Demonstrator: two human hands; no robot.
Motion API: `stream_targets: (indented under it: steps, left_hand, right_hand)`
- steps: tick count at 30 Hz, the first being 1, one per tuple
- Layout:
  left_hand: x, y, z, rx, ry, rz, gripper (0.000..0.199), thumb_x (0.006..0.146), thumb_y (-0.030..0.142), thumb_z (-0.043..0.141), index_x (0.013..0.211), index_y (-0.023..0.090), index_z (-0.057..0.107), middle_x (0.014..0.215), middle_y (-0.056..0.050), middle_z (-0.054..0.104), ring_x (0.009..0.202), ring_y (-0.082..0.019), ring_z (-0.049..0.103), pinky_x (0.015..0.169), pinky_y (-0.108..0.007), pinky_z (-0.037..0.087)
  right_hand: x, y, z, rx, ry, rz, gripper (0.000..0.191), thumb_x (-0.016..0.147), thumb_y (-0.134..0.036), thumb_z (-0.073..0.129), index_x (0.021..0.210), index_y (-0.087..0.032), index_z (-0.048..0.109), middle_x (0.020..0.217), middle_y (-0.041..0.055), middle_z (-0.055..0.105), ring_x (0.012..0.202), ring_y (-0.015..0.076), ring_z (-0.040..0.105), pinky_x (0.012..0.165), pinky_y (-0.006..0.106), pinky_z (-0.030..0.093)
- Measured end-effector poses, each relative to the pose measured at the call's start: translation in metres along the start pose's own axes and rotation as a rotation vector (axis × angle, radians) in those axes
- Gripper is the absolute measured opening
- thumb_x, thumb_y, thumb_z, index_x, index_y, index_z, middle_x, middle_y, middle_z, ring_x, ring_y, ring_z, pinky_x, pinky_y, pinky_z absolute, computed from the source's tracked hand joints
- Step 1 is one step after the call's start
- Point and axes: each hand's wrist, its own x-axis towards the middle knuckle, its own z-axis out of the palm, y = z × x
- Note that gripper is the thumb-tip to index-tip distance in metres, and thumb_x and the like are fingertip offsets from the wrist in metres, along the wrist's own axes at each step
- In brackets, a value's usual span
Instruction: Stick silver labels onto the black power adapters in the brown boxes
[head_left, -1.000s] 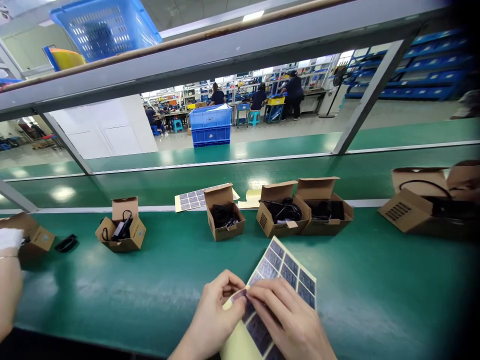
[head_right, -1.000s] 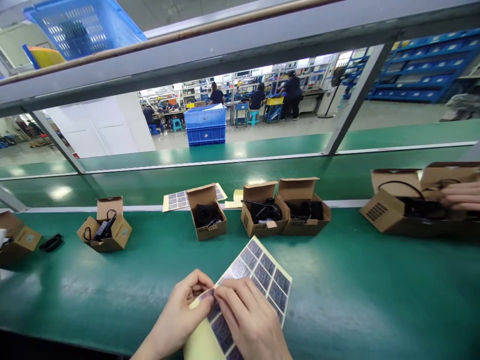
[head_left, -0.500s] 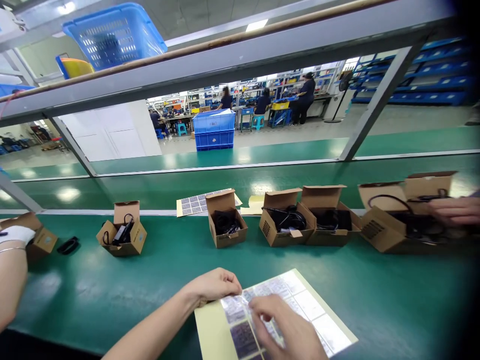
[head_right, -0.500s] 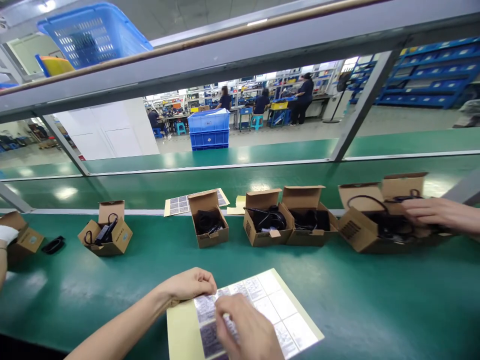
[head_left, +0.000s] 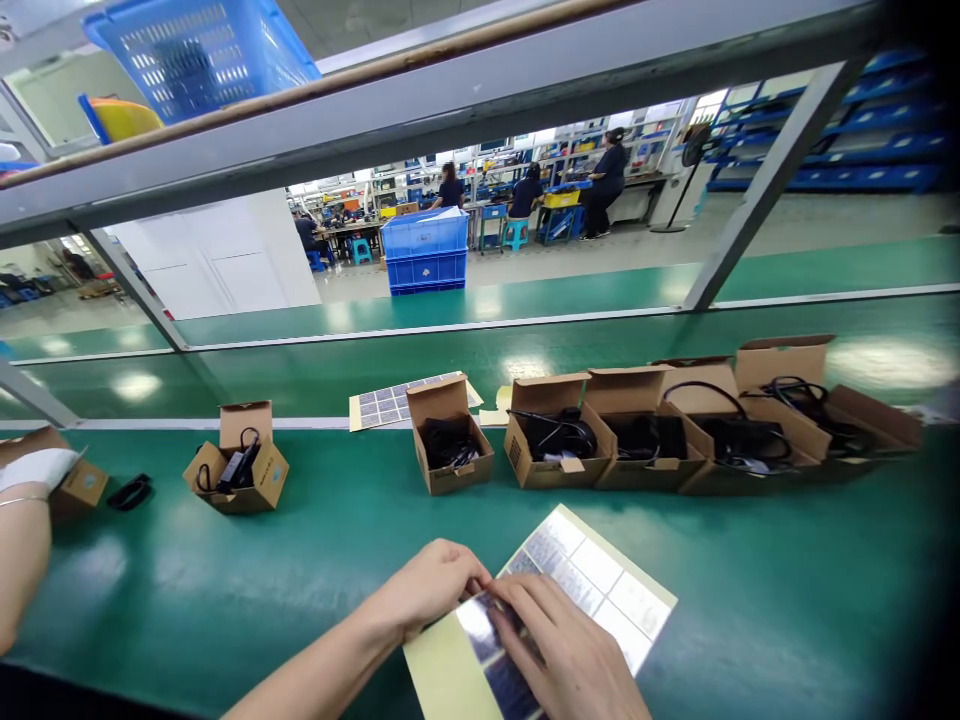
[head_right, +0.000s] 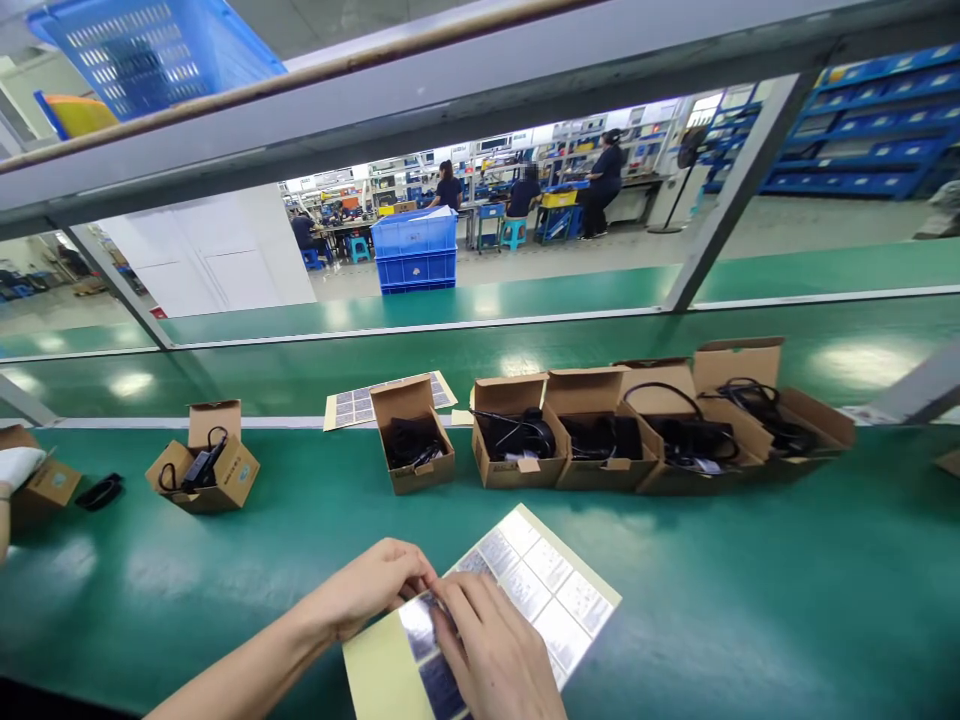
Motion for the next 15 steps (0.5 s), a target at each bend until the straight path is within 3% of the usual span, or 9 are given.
stream_targets:
  steps: [5,11,15]
  left_hand:
    - [0.001,0.004,0.001,0.043,-0.008,-0.013,0.020,0.065,0.032,0.051,0.067,0.016,0.061,0.063,-0.001,0.058,0.059,-0.012,0.051,0.051,-0.021,0.029]
    - [0.008,0.003,0.002,0.127,-0.055,-0.003,0.024,0.067,0.039,0.059,0.060,0.016,0.059,0.059,0.001,0.055,0.053,-0.010,0.043,0.048,-0.022,0.029]
    - [0.019,-0.002,-0.004,0.280,-0.033,0.023,0.019,0.070,0.033,0.063,0.063,0.015,0.063,0.052,0.004,0.049,0.046,-0.008,0.032,0.046,-0.023,0.025]
  right_hand:
    - [-0.004,-0.003,0.000,-0.182,0.033,-0.097,0.028,0.102,-0.014,0.037,0.110,-0.020,0.062,0.101,0.0071,0.073,0.083,0.0193,0.071,0.065,0.028,0.051]
    - [0.007,-0.003,0.000,-0.039,0.010,0.023,0.021,0.099,-0.016,0.041,0.088,-0.022,0.057,0.082,0.0030,0.066,0.072,0.0155,0.068,0.053,0.023,0.049]
    - [0.010,-0.009,-0.003,-0.078,0.106,-0.128,0.021,0.093,-0.008,0.045,0.082,-0.021,0.057,0.072,0.0022,0.064,0.064,0.0168,0.064,0.057,0.027,0.048]
